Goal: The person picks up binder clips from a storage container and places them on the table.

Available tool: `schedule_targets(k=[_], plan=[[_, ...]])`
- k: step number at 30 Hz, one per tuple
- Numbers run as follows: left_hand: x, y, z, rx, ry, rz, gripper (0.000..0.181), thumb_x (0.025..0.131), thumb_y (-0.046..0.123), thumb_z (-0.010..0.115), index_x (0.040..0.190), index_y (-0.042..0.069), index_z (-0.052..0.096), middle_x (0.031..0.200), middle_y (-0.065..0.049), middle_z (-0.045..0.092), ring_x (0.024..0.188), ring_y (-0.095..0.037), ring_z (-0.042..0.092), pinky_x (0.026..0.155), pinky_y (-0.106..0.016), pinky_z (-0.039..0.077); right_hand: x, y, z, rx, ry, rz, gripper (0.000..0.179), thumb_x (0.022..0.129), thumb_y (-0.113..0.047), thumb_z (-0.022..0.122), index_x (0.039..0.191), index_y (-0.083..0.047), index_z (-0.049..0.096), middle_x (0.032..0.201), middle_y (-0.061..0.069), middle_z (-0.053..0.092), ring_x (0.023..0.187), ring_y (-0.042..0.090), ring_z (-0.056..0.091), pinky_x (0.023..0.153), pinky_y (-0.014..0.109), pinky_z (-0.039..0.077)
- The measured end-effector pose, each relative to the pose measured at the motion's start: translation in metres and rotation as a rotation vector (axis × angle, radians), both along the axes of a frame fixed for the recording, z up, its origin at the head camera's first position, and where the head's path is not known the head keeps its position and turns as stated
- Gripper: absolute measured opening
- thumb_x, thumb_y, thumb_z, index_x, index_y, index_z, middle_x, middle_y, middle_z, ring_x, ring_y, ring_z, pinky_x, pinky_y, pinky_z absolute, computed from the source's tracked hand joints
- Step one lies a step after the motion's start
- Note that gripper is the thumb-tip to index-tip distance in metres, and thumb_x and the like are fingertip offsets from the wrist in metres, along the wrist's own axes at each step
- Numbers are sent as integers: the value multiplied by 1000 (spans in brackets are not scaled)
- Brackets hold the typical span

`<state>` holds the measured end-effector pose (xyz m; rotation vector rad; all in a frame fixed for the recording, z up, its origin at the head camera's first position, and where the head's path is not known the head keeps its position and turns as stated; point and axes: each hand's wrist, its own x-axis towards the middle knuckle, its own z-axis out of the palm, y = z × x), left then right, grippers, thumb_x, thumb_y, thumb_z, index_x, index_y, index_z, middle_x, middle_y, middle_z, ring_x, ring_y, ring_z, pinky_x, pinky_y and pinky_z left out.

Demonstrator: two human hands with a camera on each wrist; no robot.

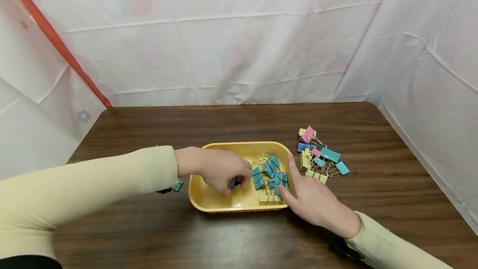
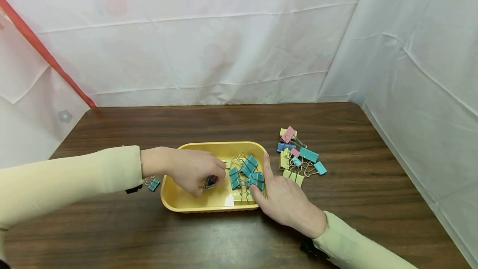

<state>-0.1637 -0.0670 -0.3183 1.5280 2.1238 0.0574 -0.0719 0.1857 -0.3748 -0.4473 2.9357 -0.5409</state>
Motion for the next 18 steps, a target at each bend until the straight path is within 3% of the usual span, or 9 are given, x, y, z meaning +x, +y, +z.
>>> schedule_targets(k=[5,10,16,18], plan=[[-3,-7,0,141,-209,93,28,73,4,73,93,19,61,90,10,57,86,-12,55,79,-26,47,0,0,-1,-3,-3,-2,89,99,-47,51,158,0,4,54,-3,45,51,10,49,51,34,42],[-6,-15,4,303,-378,191,20,79,9,76,95,16,66,94,10,63,95,-12,60,90,-41,49,0,0,-1,-11,-10,-4,89,100,-46,51,158,-1,3,53,-3,45,48,10,47,48,33,40],[-6,-27,14,472,-677,330,15,85,8,74,99,6,67,91,-4,66,85,-21,62,73,-33,52,-1,0,-1,-7,-11,-4,89,99,-45,52,158,-1,3,54,-3,46,51,10,50,50,33,41],[-5,-34,21,506,-742,356,15,87,6,72,100,4,66,91,-8,65,82,-21,62,71,-30,51,0,0,-1,-7,-7,-1,88,100,-45,52,158,-1,3,54,-3,46,51,10,49,50,33,41]])
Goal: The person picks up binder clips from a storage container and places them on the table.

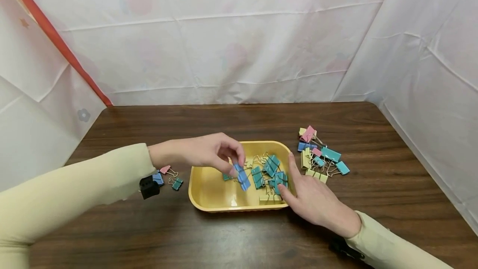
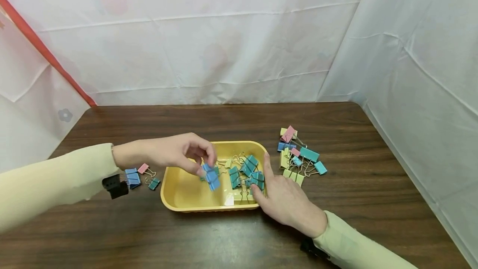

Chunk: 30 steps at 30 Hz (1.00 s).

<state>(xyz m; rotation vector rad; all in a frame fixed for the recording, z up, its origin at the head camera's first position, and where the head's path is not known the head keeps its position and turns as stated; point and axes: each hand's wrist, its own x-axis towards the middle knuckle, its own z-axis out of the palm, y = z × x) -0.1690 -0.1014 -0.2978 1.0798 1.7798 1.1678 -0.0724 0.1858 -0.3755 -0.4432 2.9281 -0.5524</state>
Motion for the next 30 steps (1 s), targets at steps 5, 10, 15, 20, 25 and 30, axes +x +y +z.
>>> schedule_targets(k=[5,10,15,20,25,30], plan=[[-4,-27,16,34,38,22,11,90,5,68,100,3,65,94,-13,63,81,-25,61,73,-31,50,1,0,1,-11,0,4,88,100,-45,52,159,-2,2,52,-3,44,46,10,45,46,32,38],[-9,-65,29,11,60,53,10,92,4,65,102,3,64,97,-15,62,84,-33,62,77,-37,53,1,1,1,-11,0,5,88,100,-46,51,159,-2,2,52,-3,44,45,10,44,45,32,36],[-14,-107,32,-53,42,64,9,95,3,59,104,1,63,93,-18,64,77,-32,64,77,-41,54,1,2,2,-11,1,4,89,100,-46,51,159,-2,1,52,-3,44,44,11,44,43,32,35],[-20,-135,19,-309,179,109,2,95,10,64,95,11,65,76,-11,63,64,-23,57,64,-34,51,1,3,2,-11,-1,2,88,100,-46,50,159,-3,1,51,-3,44,42,11,42,42,32,34],[-26,-138,-3,-577,336,161,5,90,19,68,89,16,63,70,2,59,59,-12,52,59,-30,46,1,3,2,-13,-2,-2,88,100,-47,50,159,-3,0,51,-3,44,42,11,42,42,32,34],[-33,-137,-19,-671,347,197,3,93,17,61,91,14,62,70,2,56,59,-14,51,60,-32,44,2,1,2,-22,-15,3,88,101,-47,49,159,-5,-1,50,-3,44,40,12,41,40,32,32]])
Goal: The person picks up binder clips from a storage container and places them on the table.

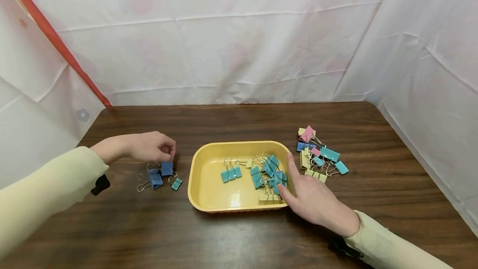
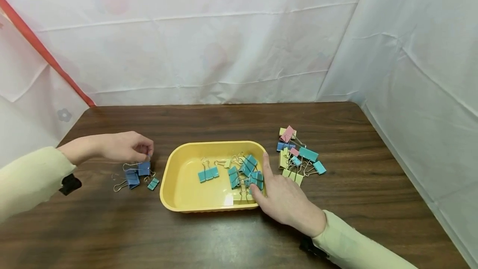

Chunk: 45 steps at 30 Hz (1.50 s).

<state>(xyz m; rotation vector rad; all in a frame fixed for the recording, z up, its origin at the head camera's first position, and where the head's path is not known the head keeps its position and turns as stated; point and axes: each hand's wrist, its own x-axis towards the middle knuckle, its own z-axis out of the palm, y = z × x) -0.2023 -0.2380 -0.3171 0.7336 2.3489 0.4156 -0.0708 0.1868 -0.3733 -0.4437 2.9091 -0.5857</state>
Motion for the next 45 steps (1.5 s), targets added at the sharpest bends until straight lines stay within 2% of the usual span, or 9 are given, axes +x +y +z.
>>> schedule_targets(k=[2,6,12,19,24,29,32,37,45], plan=[[-3,0,-4,-14,-1,8,5,95,16,59,93,13,62,72,1,61,61,-16,55,61,-33,44,1,-1,-1,3,-8,-1,88,101,-47,49,159,-6,-1,50,-3,44,40,11,42,41,32,33],[-5,2,-4,-56,68,-23,10,96,20,60,100,12,63,78,2,64,68,-15,57,65,-33,46,1,-2,-1,9,-17,-8,88,100,-46,50,159,-6,-2,51,-3,45,41,12,43,42,33,34],[-6,16,10,-40,295,-83,13,95,20,62,105,11,66,82,5,60,73,-11,55,69,-35,49,1,0,1,9,-6,-10,88,100,-47,50,159,-4,0,51,-2,44,43,11,43,43,33,35],[11,72,29,94,452,-235,15,93,17,61,107,18,66,89,10,59,73,-6,54,68,-30,48,2,1,1,4,-4,-13,88,100,-47,50,159,-4,1,50,-2,44,41,12,42,42,32,34],[31,121,34,63,525,-423,19,93,21,63,112,19,65,102,7,60,79,-8,56,71,-32,50,1,1,1,2,8,-11,88,100,-46,51,159,-3,2,51,-2,44,43,11,43,44,32,35],[42,159,27,-64,564,-634,28,91,23,68,118,18,66,113,3,61,103,-16,56,82,-36,51,0,1,0,9,5,-12,88,100,-46,52,159,-2,3,52,-2,45,46,11,45,46,33,38],[44,174,19,-177,557,-705,31,86,21,72,117,20,67,112,4,60,105,-16,54,84,-36,50,0,1,-1,11,5,-14,88,100,-45,52,159,-2,4,53,-2,45,47,11,45,47,33,38],[42,188,7,-341,517,-743,34,80,21,80,112,24,68,109,7,57,102,-15,50,85,-34,46,-1,1,-2,15,5,-18,88,99,-45,52,159,-2,4,54,-1,45,49,12,46,48,33,39],[37,194,-7,-414,568,-768,35,83,14,79,113,25,65,117,2,56,105,-18,53,89,-36,47,-1,2,-2,15,12,-8,88,100,-45,52,159,-3,2,54,-3,46,50,11,47,49,33,40]])
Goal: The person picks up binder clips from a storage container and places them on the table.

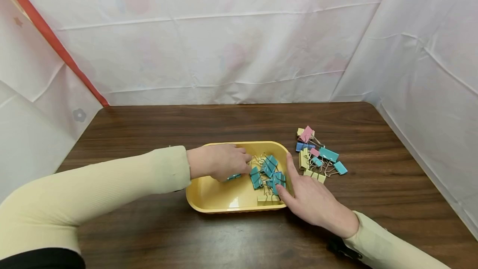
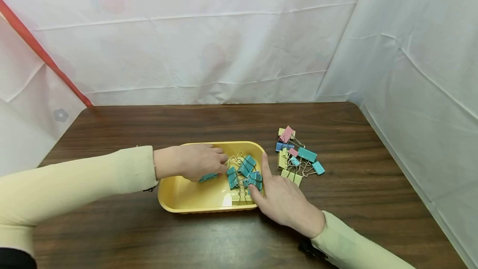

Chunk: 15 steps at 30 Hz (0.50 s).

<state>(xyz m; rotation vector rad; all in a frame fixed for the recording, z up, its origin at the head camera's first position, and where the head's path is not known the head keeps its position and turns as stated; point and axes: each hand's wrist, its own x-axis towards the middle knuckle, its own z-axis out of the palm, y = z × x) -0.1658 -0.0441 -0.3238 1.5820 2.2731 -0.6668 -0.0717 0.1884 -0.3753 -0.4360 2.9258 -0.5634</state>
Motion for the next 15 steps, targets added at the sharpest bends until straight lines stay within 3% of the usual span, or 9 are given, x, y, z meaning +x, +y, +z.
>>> schedule_targets(k=[3,8,12,15], plan=[[0,0,-2,4,10,-9,36,86,12,75,118,24,64,122,0,57,105,-19,56,91,-35,47,0,0,1,-2,1,4,88,100,-46,51,159,-4,0,54,-3,46,48,10,47,48,33,39],[-1,-3,0,-3,-8,4,49,78,15,83,121,21,62,118,-1,56,93,-17,57,82,-32,50,1,1,2,-7,5,6,88,100,-46,50,159,-3,0,53,-3,45,47,11,45,47,33,38],[-1,-9,9,5,-36,48,57,74,24,87,125,19,60,109,2,54,78,-14,53,72,-30,50,1,0,3,-14,-2,3,88,100,-46,50,159,-4,0,52,-2,45,44,11,44,44,32,36],[-1,-19,24,42,-38,78,57,75,33,84,125,19,61,110,4,56,77,-12,54,71,-32,51,1,0,3,-17,-3,5,88,100,-46,50,159,-4,0,51,-3,44,43,11,43,43,32,35]])
